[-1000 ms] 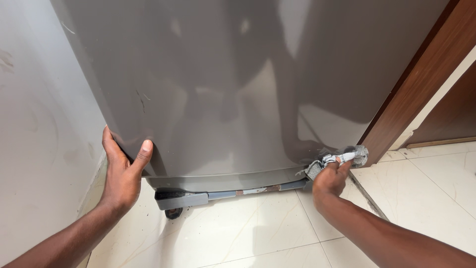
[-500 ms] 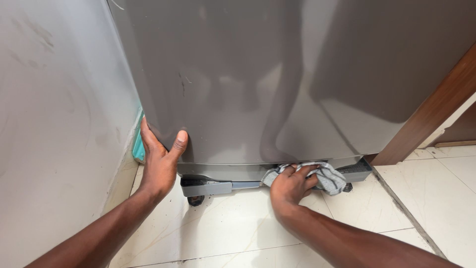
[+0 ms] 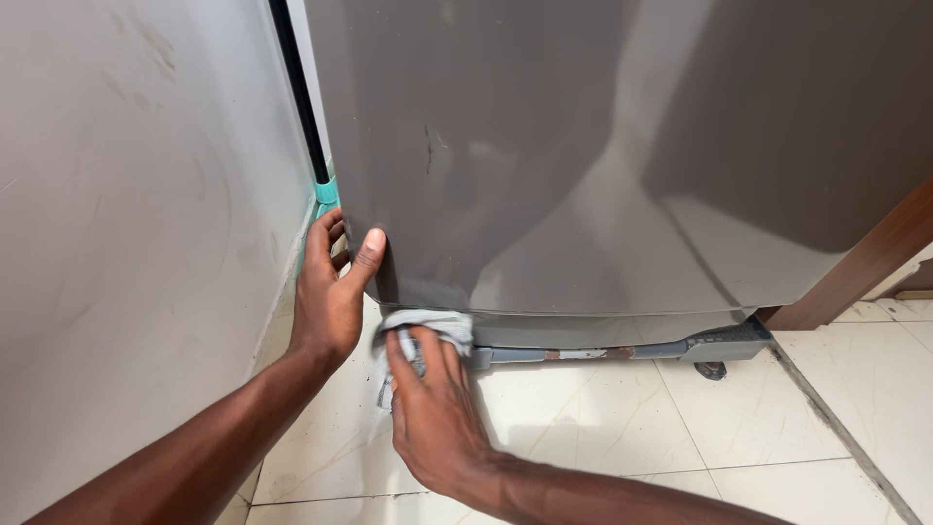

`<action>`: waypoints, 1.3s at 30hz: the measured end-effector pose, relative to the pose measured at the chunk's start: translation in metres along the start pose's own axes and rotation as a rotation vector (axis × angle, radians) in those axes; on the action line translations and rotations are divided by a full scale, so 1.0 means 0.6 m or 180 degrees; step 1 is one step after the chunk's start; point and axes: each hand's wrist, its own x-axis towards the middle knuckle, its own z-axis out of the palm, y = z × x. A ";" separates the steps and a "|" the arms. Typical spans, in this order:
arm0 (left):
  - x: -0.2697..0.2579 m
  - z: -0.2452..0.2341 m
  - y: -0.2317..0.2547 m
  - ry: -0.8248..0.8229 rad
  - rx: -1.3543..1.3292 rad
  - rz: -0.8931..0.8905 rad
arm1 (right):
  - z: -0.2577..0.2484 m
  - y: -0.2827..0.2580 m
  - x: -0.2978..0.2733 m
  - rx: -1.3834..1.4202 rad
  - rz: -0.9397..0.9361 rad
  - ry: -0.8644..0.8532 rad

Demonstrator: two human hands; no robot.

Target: The person wipes the exterior surfaces of a washing machine with a cloth, cleaning the top lid, the front panel, and the base near the wheels.

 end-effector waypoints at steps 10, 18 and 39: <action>0.003 0.011 -0.002 0.0277 0.0621 -0.0040 | -0.041 0.074 0.075 -0.4279 -0.2113 -0.1493; 0.000 -0.002 -0.001 0.0067 0.0716 -0.0159 | -0.109 0.168 0.029 -0.4698 -0.2081 -0.2584; -0.005 0.019 0.013 0.0159 0.1158 -0.0317 | -0.279 0.347 -0.110 -0.5419 -0.1450 -0.3328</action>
